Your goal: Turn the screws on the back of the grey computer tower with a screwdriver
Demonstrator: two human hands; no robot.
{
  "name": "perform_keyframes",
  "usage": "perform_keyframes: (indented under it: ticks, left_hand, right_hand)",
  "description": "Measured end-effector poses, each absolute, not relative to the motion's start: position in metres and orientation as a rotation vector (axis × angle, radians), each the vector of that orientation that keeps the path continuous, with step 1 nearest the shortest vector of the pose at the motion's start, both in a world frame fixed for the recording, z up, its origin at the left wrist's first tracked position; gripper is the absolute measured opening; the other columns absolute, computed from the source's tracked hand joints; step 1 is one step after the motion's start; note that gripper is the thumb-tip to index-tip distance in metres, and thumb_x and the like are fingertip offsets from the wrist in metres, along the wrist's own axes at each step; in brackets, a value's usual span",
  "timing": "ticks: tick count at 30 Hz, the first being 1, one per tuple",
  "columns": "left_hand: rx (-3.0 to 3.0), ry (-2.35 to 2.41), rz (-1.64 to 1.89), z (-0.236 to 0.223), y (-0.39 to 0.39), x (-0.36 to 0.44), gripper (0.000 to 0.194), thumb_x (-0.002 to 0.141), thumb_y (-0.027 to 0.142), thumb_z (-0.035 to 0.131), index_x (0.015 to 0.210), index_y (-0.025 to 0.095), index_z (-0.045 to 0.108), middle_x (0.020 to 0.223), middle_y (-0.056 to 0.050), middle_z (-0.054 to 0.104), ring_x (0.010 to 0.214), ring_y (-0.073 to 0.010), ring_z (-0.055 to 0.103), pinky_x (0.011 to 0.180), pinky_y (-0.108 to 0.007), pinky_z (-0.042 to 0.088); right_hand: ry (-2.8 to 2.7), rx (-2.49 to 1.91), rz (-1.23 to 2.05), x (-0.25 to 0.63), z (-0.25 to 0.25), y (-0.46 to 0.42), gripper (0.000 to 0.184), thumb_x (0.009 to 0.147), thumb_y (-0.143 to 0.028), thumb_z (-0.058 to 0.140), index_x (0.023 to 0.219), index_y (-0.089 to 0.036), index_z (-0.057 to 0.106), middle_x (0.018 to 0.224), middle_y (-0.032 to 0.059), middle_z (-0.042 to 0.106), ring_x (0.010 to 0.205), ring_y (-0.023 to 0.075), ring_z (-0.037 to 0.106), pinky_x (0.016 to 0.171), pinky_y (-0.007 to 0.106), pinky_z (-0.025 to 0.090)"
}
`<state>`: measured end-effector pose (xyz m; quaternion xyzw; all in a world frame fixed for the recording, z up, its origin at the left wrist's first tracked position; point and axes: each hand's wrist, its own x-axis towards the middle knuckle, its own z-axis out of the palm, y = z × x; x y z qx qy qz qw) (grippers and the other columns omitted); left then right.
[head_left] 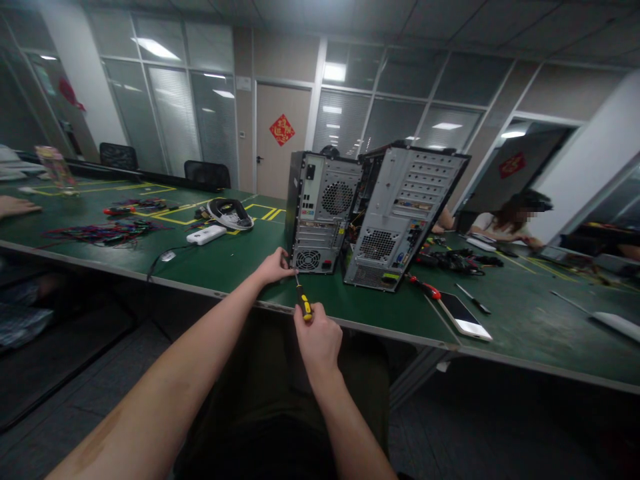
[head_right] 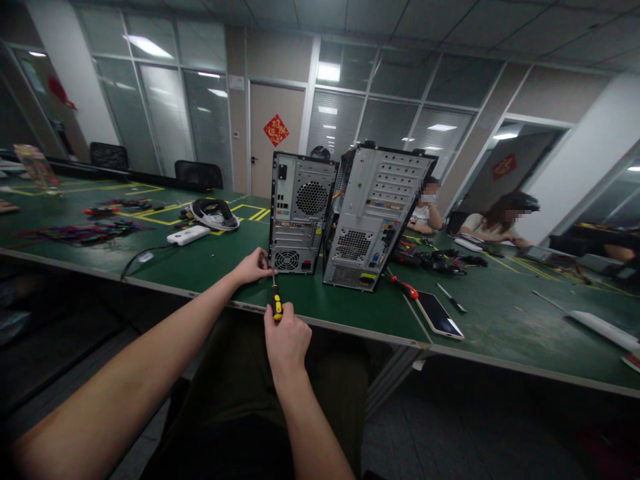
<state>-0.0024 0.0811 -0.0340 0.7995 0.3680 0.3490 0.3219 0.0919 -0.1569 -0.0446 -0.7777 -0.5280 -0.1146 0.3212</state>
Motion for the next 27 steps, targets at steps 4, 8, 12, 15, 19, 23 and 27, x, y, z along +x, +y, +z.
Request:
perform_keyframes:
  ticks: [4,8,12,15,19,23,27]
  left_hand:
    - [2.090,0.973,0.912,-0.033,0.080,-0.003,0.061,0.062,0.048,0.087,0.097,0.026,0.042,0.067,0.007,0.064,0.065,-0.0189,0.064,0.064,-0.031,0.045]
    - [2.082,0.969,0.921,-0.032,0.079,-0.003,0.060,0.062,0.049,0.086,0.096,0.026,0.042,0.067,0.006,0.065,0.065,-0.0189,0.064,0.064,-0.031,0.045]
    - [2.090,0.975,0.928,-0.033,0.079,-0.002,0.061,0.061,0.050,0.087,0.096,0.026,0.043,0.067,0.006,0.065,0.065,-0.0189,0.064,0.064,-0.031,0.045]
    - [2.085,0.974,0.937,-0.034,0.080,-0.002,0.061,0.060,0.050,0.087,0.096,0.026,0.043,0.067,0.007,0.064,0.064,-0.0184,0.063,0.064,-0.031,0.045]
    - [2.069,0.965,0.940,-0.036,0.082,-0.002,0.061,0.060,0.050,0.086,0.096,0.025,0.044,0.068,0.006,0.064,0.062,-0.0176,0.062,0.063,-0.030,0.044]
    - [2.075,0.964,0.949,-0.037,0.083,-0.002,0.062,0.060,0.050,0.086,0.096,0.025,0.043,0.067,0.006,0.064,0.061,-0.0172,0.061,0.063,-0.030,0.044]
    - [2.079,0.955,0.940,-0.037,0.083,-0.002,0.062,0.060,0.052,0.085,0.096,0.026,0.042,0.067,0.006,0.064,0.060,-0.0172,0.061,0.062,-0.030,0.043]
  right_hand:
    - [-1.404,-2.064,-0.288,0.089,-0.037,-0.156,0.027,0.100,-0.045,0.061,0.090,-0.020,0.066,0.070,0.0028,0.074,0.061,0.0177,0.070,0.057,0.025,0.031]
    - [-1.433,-2.050,-0.296,0.086,-0.033,-0.157,0.025,0.100,-0.044,0.061,0.091,-0.021,0.064,0.071,0.0025,0.074,0.063,0.0178,0.070,0.058,0.026,0.031]
    - [-1.467,-2.014,-0.333,0.086,-0.033,-0.158,0.017,0.100,-0.038,0.063,0.096,-0.021,0.064,0.078,0.0024,0.075,0.069,0.0182,0.072,0.058,0.026,0.032]
    - [-1.437,-2.071,-0.309,0.087,-0.032,-0.157,0.023,0.101,-0.042,0.061,0.093,-0.021,0.064,0.073,0.0029,0.074,0.065,0.0192,0.071,0.057,0.027,0.031]
    - [-1.403,-2.109,-0.284,0.087,-0.031,-0.157,0.028,0.101,-0.045,0.060,0.091,-0.020,0.064,0.070,0.0037,0.074,0.061,0.0191,0.070,0.057,0.027,0.031]
    - [-1.447,-2.015,-0.321,0.087,-0.030,-0.159,0.016,0.101,-0.037,0.062,0.097,-0.022,0.063,0.081,0.0022,0.075,0.070,0.0180,0.071,0.059,0.026,0.032]
    - [-1.435,-2.043,-0.326,0.088,-0.030,-0.158,0.019,0.101,-0.040,0.061,0.096,-0.021,0.063,0.078,0.0023,0.075,0.068,0.0181,0.071,0.058,0.025,0.032]
